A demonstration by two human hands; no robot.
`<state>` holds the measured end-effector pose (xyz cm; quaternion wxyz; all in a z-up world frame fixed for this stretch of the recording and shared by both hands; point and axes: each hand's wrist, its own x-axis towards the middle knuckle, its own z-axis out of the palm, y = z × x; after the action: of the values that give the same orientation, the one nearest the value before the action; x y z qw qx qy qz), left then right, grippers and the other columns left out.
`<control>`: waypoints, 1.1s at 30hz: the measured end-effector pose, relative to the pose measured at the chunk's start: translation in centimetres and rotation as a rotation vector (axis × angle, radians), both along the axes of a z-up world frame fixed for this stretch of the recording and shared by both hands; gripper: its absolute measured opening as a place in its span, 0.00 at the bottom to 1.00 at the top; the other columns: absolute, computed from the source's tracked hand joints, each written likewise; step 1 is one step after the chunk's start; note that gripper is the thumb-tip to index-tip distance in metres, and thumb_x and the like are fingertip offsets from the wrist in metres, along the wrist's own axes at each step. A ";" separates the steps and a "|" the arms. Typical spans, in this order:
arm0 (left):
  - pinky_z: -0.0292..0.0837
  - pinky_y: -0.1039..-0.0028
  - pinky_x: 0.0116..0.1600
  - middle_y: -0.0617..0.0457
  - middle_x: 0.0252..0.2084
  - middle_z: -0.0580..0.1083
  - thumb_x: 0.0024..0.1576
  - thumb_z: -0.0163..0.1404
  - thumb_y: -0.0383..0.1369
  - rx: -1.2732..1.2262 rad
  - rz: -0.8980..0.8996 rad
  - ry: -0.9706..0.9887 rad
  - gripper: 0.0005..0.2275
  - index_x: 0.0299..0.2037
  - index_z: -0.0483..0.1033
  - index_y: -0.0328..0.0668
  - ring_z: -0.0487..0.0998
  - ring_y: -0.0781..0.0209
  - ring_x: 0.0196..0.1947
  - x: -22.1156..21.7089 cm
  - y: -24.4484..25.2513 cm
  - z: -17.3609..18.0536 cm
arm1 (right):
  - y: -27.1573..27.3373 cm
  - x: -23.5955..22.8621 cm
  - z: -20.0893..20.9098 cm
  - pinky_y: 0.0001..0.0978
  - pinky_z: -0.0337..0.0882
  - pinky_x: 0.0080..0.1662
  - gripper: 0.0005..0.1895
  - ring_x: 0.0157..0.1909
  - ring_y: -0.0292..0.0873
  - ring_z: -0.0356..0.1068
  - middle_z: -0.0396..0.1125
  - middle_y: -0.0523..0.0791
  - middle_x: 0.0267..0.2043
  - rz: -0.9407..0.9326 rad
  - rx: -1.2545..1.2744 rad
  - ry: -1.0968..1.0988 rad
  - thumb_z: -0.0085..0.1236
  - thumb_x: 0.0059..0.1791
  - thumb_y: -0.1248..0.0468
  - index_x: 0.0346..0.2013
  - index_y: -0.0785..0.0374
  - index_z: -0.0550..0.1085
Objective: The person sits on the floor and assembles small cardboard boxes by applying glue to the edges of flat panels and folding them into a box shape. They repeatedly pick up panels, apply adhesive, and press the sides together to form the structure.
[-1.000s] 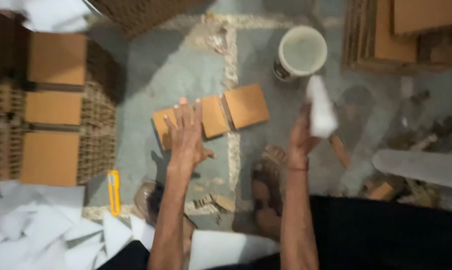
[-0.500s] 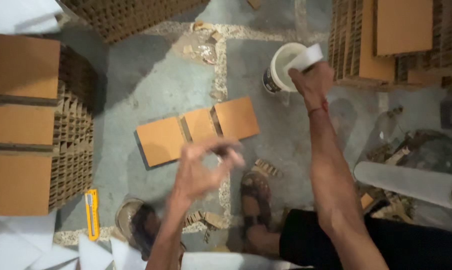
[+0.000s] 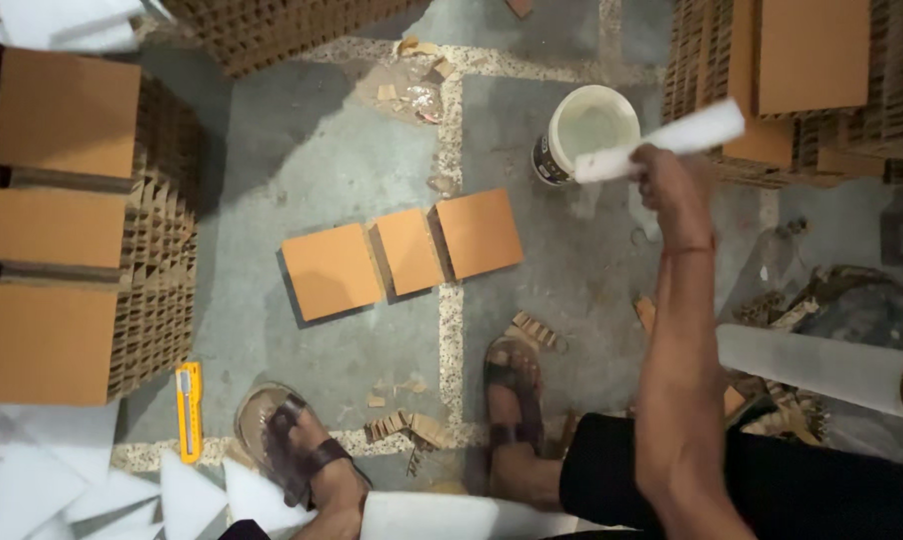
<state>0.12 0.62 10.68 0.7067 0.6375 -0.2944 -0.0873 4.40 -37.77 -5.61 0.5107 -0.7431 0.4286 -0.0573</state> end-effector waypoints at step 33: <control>0.75 0.64 0.53 0.40 0.49 0.71 0.36 0.55 0.21 0.961 0.373 -0.261 0.10 0.29 0.80 0.31 0.71 0.43 0.55 -5.2 -1.6 -34.5 | 21.3 -2.7 -11.6 0.41 0.73 0.33 0.08 0.29 0.49 0.76 0.76 0.50 0.27 0.547 -0.776 -0.448 0.67 0.46 0.61 0.30 0.64 0.82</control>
<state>-5.13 -0.94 -23.78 0.2958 0.9365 -0.1883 -0.0054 1.75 -16.43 -17.21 0.2732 -0.9319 0.0466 -0.2338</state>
